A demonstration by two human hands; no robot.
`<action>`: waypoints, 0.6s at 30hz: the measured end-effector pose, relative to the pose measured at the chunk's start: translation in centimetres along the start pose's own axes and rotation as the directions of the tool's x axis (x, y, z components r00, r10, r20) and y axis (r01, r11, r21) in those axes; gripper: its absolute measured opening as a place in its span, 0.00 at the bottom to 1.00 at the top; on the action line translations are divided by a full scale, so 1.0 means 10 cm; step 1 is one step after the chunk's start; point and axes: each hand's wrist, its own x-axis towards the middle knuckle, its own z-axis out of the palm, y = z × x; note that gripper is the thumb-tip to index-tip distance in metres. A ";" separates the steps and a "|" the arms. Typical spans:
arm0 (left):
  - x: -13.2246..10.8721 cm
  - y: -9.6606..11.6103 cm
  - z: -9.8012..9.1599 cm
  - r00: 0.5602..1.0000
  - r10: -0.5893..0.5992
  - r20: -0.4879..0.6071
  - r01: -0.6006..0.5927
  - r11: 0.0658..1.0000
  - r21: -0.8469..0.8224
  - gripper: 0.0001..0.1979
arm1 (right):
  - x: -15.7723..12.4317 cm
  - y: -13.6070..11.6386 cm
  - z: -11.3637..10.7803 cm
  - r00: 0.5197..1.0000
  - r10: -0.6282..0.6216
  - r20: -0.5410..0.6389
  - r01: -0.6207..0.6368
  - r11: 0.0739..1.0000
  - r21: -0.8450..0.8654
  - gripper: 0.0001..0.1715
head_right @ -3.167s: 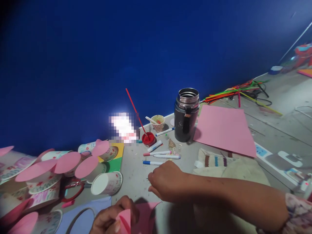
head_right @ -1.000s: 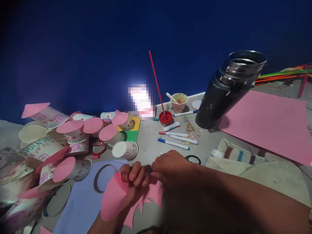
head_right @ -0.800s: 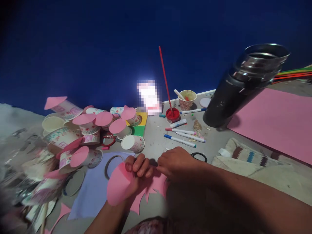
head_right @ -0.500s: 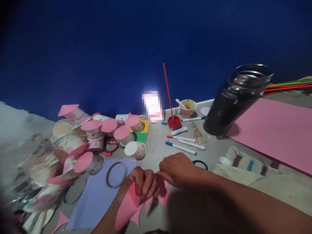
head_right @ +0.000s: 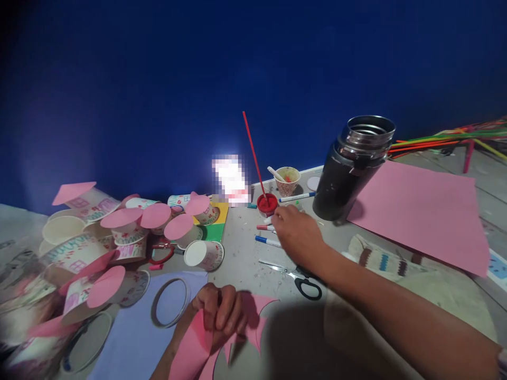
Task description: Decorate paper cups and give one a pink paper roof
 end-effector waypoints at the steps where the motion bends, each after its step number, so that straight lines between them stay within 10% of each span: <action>1: -0.03 -0.01 0.02 0.999 0.029 -0.028 -0.029 0.999 -0.015 0.22 | 0.03 0.07 0.02 1.000 0.019 -0.020 -0.019 1.000 -0.011 0.15; 10: -0.08 0.04 0.15 0.995 0.069 -0.070 -0.072 0.997 -0.041 0.09 | 0.14 0.23 0.27 0.995 0.045 -0.087 -0.041 0.998 0.043 0.12; 18: -0.07 0.16 0.33 0.953 0.104 -0.286 -0.107 0.994 0.006 0.07 | -0.04 0.02 -0.07 0.989 -0.112 -0.100 0.146 0.866 0.478 0.11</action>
